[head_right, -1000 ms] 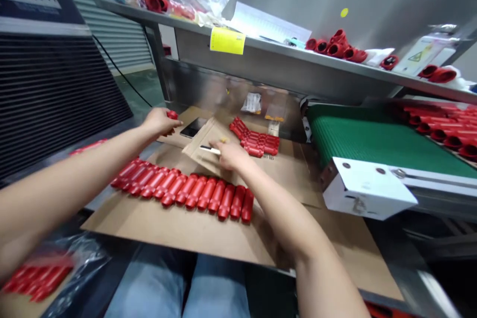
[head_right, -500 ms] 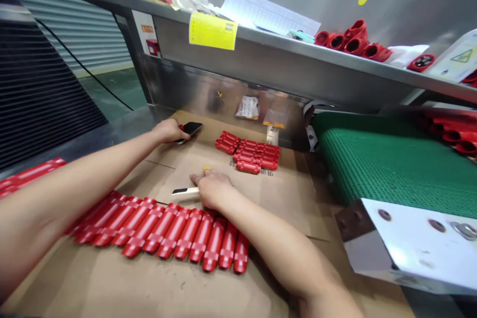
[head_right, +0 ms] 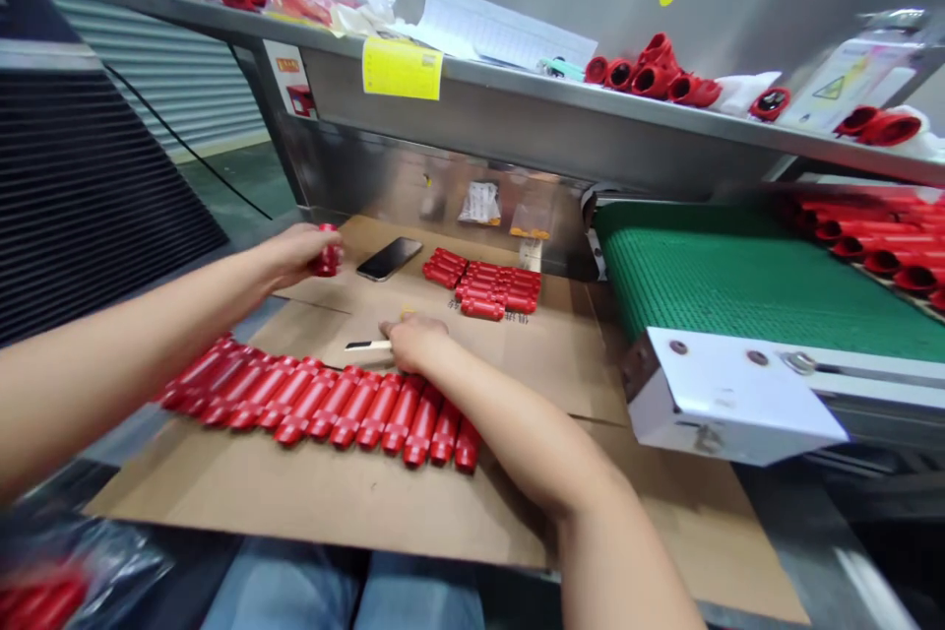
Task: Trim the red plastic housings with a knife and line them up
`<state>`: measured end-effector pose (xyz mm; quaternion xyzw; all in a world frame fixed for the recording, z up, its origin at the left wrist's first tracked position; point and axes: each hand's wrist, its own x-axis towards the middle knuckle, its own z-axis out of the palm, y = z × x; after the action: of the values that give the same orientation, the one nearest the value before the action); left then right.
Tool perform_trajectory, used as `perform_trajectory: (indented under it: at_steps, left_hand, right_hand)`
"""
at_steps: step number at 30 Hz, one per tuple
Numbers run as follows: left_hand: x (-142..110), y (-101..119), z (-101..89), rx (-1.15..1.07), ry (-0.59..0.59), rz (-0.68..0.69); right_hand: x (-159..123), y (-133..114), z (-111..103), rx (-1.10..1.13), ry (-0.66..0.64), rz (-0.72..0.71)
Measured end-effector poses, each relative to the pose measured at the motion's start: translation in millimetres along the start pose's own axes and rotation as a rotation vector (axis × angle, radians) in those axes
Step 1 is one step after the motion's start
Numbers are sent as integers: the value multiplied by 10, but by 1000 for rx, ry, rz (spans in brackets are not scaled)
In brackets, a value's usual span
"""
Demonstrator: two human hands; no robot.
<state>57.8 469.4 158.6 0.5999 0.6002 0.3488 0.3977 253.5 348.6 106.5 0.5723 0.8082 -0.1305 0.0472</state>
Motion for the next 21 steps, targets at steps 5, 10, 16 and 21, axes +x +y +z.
perform_trajectory:
  at_steps: [5,10,16,21]
  left_hand:
    - [-1662,-344,-416,-384,-144,-59]
    - [-3450,-996,-182,-941,-205,-293]
    - [-4319,-1587,271,-1091,-96,-513]
    - [-4436,-1733,410,-1044,-44,-469]
  right_hand:
    - [-606,-92,-402,59,264,-60]
    - [-1908,-293,-139,644,635,-472]
    - [-2879,-756,1033,923,432,-464]
    - [-3069,-1064,1676,985,571,-395]
